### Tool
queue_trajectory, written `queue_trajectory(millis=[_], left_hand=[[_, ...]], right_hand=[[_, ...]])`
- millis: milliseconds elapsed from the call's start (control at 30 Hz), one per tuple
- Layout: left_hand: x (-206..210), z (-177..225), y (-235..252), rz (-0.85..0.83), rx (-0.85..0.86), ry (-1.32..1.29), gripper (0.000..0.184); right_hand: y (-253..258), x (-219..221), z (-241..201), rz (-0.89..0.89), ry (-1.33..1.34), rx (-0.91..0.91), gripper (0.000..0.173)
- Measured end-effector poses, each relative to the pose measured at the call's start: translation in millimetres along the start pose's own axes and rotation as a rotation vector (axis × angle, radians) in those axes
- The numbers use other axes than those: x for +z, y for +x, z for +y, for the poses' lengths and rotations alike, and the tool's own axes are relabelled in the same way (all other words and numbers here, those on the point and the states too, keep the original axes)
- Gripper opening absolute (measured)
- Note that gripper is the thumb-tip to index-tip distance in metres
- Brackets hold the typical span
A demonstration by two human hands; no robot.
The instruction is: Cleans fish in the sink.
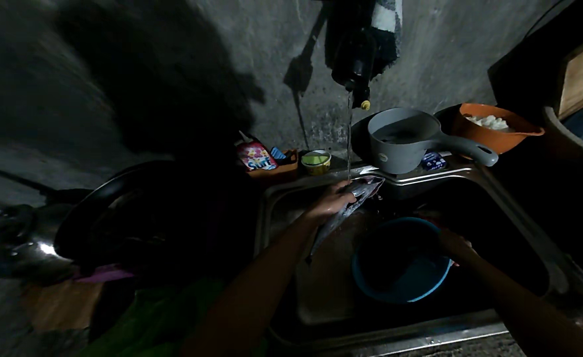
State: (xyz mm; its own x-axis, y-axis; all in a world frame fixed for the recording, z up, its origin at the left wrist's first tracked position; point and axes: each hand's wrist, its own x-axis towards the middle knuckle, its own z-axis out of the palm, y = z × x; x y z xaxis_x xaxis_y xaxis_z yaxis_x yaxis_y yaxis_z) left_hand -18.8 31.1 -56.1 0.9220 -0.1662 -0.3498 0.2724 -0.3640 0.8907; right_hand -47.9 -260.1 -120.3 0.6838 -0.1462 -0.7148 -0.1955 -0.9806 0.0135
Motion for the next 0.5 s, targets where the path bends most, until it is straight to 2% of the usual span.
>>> queue_trajectory(millis=[167, 333, 500], left_hand=[[-0.8, -0.9, -1.0, 0.005, 0.005, 0.002, 0.054], [-1.5, 1.1, -4.0, 0.002, -0.03, -0.01, 0.056], [-0.8, 2.7, -7.2, 0.011, -0.005, -0.011, 0.052]], right_hand=[[19.8, 6.6, 3.5, 0.049, 0.02, -0.049, 0.047], [17.7, 1.2, -4.2, 0.061, 0.073, -0.071, 0.046], [17.6, -1.9, -12.1, 0.045, 0.001, -0.014, 0.047]])
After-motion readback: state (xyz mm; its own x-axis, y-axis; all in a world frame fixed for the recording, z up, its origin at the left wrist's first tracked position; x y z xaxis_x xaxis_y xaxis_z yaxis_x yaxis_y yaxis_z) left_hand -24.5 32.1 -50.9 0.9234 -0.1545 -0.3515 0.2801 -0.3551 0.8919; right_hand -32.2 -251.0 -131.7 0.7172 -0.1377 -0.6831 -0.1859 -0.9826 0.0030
